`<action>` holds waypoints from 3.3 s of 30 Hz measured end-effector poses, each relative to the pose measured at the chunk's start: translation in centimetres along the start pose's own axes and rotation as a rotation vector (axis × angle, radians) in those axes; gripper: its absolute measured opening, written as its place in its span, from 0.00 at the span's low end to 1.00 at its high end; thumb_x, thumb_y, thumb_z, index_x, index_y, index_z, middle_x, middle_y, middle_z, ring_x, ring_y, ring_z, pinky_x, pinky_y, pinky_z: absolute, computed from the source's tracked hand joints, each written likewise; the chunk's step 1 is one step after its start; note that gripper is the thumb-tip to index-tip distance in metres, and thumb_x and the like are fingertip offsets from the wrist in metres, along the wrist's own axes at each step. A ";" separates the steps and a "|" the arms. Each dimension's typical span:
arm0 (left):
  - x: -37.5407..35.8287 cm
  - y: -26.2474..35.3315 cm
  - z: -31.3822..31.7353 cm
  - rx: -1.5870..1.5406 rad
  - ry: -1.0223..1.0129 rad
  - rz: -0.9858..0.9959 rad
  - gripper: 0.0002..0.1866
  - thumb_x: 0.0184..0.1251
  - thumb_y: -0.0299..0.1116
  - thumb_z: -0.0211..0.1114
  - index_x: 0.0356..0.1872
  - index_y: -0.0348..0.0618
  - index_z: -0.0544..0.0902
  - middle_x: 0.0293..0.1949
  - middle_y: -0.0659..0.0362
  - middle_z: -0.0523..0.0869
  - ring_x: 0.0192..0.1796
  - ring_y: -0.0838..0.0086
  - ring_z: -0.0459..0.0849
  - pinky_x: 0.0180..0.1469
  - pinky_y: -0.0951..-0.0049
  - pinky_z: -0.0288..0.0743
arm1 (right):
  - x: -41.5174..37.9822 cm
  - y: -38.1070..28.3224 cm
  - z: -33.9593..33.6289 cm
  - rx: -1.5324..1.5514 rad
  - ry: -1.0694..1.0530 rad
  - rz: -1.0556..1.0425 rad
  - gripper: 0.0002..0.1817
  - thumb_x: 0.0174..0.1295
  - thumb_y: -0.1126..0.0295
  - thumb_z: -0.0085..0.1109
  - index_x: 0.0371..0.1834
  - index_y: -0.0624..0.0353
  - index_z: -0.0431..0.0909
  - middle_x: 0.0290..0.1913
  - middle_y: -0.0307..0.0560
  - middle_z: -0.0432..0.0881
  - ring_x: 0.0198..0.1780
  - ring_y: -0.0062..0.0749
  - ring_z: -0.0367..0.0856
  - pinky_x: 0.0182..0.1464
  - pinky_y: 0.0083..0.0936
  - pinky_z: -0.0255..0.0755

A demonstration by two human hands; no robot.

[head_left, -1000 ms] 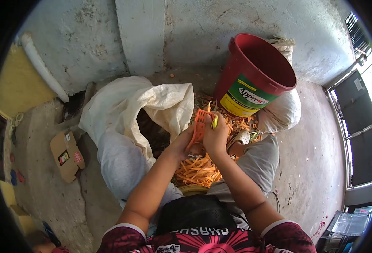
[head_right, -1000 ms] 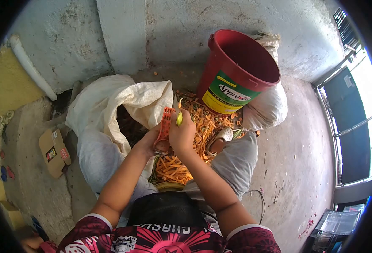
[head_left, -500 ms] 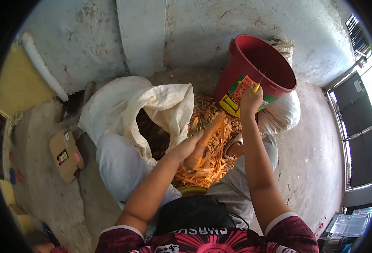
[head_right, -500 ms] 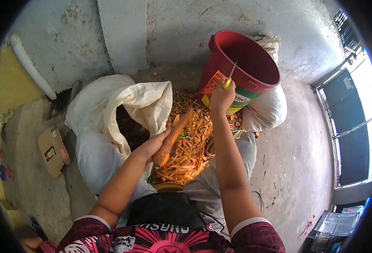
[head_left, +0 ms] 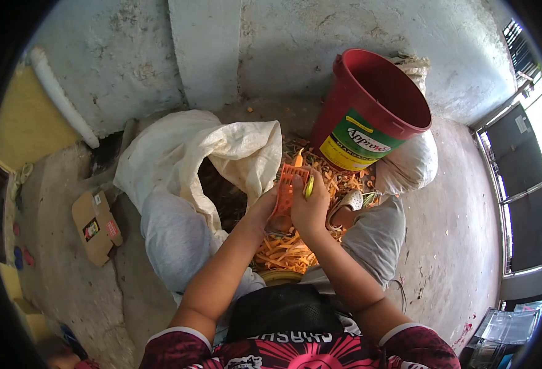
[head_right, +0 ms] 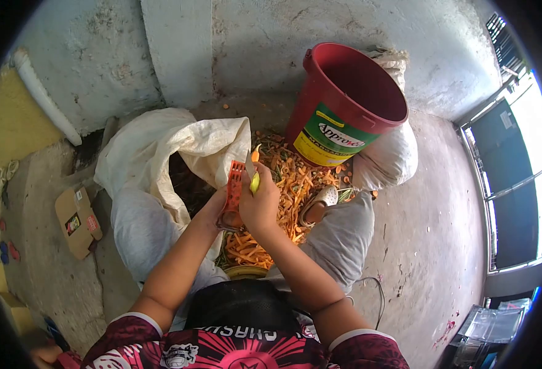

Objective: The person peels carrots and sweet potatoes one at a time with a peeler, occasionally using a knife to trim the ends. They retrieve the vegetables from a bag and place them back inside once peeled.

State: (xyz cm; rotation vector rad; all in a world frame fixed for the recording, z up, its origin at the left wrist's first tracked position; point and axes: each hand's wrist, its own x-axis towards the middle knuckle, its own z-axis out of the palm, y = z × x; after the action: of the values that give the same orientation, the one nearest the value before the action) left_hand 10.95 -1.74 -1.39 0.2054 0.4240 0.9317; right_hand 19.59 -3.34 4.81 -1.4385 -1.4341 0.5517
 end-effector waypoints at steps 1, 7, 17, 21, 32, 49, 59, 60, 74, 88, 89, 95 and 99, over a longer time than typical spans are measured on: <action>-0.4 0.2 0.5 0.007 0.004 -0.010 0.16 0.65 0.42 0.42 0.44 0.44 0.71 0.36 0.58 0.79 0.34 0.77 0.80 0.31 0.78 0.76 | 0.0 0.3 0.0 -0.022 0.003 -0.006 0.12 0.56 0.69 0.49 0.40 0.64 0.69 0.28 0.52 0.75 0.31 0.39 0.75 0.35 0.27 0.67; -1.0 0.0 0.3 0.170 -0.050 -0.219 0.18 0.65 0.45 0.39 0.38 0.43 0.71 0.28 0.60 0.77 0.26 0.75 0.76 0.23 0.76 0.72 | 2.6 1.5 -0.3 -0.081 0.142 0.008 0.12 0.55 0.71 0.49 0.42 0.63 0.68 0.31 0.57 0.75 0.34 0.49 0.75 0.34 0.32 0.67; -1.2 -0.3 1.1 0.294 0.039 -0.296 0.23 0.63 0.54 0.36 0.30 0.44 0.68 0.19 0.61 0.67 0.20 0.76 0.68 0.20 0.75 0.68 | 12.2 5.2 -2.6 -0.245 0.596 -0.051 0.11 0.55 0.68 0.49 0.37 0.63 0.68 0.29 0.56 0.75 0.32 0.50 0.74 0.33 0.37 0.65; -1.6 0.5 1.1 0.788 0.244 0.057 0.25 0.60 0.52 0.47 0.43 0.36 0.68 0.32 0.57 0.75 0.32 0.72 0.75 0.37 0.74 0.70 | 13.9 6.7 -4.8 -0.123 0.573 0.005 0.11 0.57 0.67 0.47 0.36 0.64 0.68 0.28 0.53 0.75 0.30 0.46 0.73 0.33 0.33 0.65; -0.6 1.3 -0.1 0.618 0.246 0.020 0.20 0.58 0.49 0.52 0.39 0.41 0.71 0.28 0.60 0.73 0.30 0.76 0.74 0.29 0.72 0.74 | 6.4 6.5 -2.4 0.151 0.268 0.096 0.10 0.59 0.68 0.46 0.34 0.65 0.69 0.25 0.45 0.72 0.26 0.27 0.68 0.32 0.23 0.63; -1.0 0.2 0.5 0.297 0.206 0.046 0.17 0.63 0.45 0.47 0.38 0.42 0.73 0.28 0.58 0.79 0.22 0.76 0.77 0.21 0.80 0.71 | -0.1 0.8 0.4 0.222 0.079 0.037 0.10 0.58 0.67 0.48 0.37 0.63 0.70 0.29 0.44 0.74 0.32 0.24 0.72 0.36 0.21 0.66; -1.7 0.8 1.0 0.410 0.045 -0.208 0.20 0.64 0.48 0.42 0.39 0.41 0.71 0.24 0.59 0.74 0.24 0.78 0.74 0.24 0.78 0.71 | 8.9 6.3 -3.4 -0.123 0.574 -0.021 0.11 0.58 0.67 0.46 0.35 0.65 0.69 0.27 0.54 0.74 0.29 0.38 0.74 0.31 0.30 0.65; -1.8 0.9 1.3 0.419 0.079 -0.212 0.20 0.64 0.49 0.42 0.39 0.41 0.71 0.24 0.59 0.74 0.25 0.78 0.74 0.25 0.78 0.71 | 9.8 6.9 -4.1 -0.113 0.650 -0.049 0.10 0.58 0.68 0.46 0.35 0.65 0.69 0.27 0.52 0.74 0.29 0.37 0.74 0.31 0.29 0.65; 0.2 0.4 -0.6 0.147 -0.009 -0.186 0.19 0.64 0.43 0.39 0.42 0.39 0.71 0.33 0.56 0.78 0.32 0.71 0.79 0.34 0.70 0.76 | 1.5 2.3 -1.1 0.200 -0.032 0.032 0.09 0.58 0.68 0.48 0.34 0.64 0.70 0.24 0.43 0.74 0.26 0.24 0.71 0.30 0.20 0.66; -0.6 0.0 1.2 0.045 0.089 -0.164 0.13 0.63 0.37 0.44 0.40 0.40 0.72 0.28 0.58 0.79 0.24 0.74 0.79 0.24 0.75 0.75 | 0.2 0.5 -0.6 -0.050 0.092 0.018 0.11 0.57 0.68 0.48 0.38 0.65 0.69 0.29 0.54 0.75 0.32 0.41 0.75 0.36 0.29 0.66; -0.6 -0.2 1.4 -0.008 0.108 -0.171 0.13 0.63 0.37 0.44 0.39 0.40 0.72 0.27 0.58 0.79 0.23 0.73 0.78 0.23 0.75 0.75 | 0.3 0.4 -0.7 -0.051 0.088 0.021 0.11 0.57 0.68 0.48 0.38 0.65 0.69 0.29 0.54 0.75 0.32 0.41 0.75 0.36 0.29 0.66; -1.0 -0.1 -0.1 0.243 -0.077 -0.280 0.16 0.64 0.42 0.43 0.36 0.40 0.73 0.23 0.59 0.77 0.21 0.75 0.76 0.24 0.77 0.73 | 7.1 5.8 -3.0 -0.272 0.458 -0.005 0.11 0.55 0.68 0.48 0.39 0.62 0.68 0.28 0.58 0.76 0.31 0.51 0.75 0.32 0.36 0.67; -1.9 -0.8 2.5 0.485 0.081 -0.259 0.17 0.64 0.45 0.45 0.39 0.41 0.72 0.24 0.60 0.76 0.23 0.78 0.74 0.24 0.80 0.70 | 11.4 8.6 -6.2 -0.354 0.627 -0.021 0.12 0.56 0.65 0.48 0.37 0.63 0.69 0.28 0.57 0.76 0.31 0.48 0.75 0.32 0.33 0.66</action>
State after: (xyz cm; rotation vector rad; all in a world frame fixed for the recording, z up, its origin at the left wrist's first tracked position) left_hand 11.57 -3.71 1.06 0.5417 0.7317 0.5720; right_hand 31.22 6.92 3.56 -1.6728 -1.0615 -0.1811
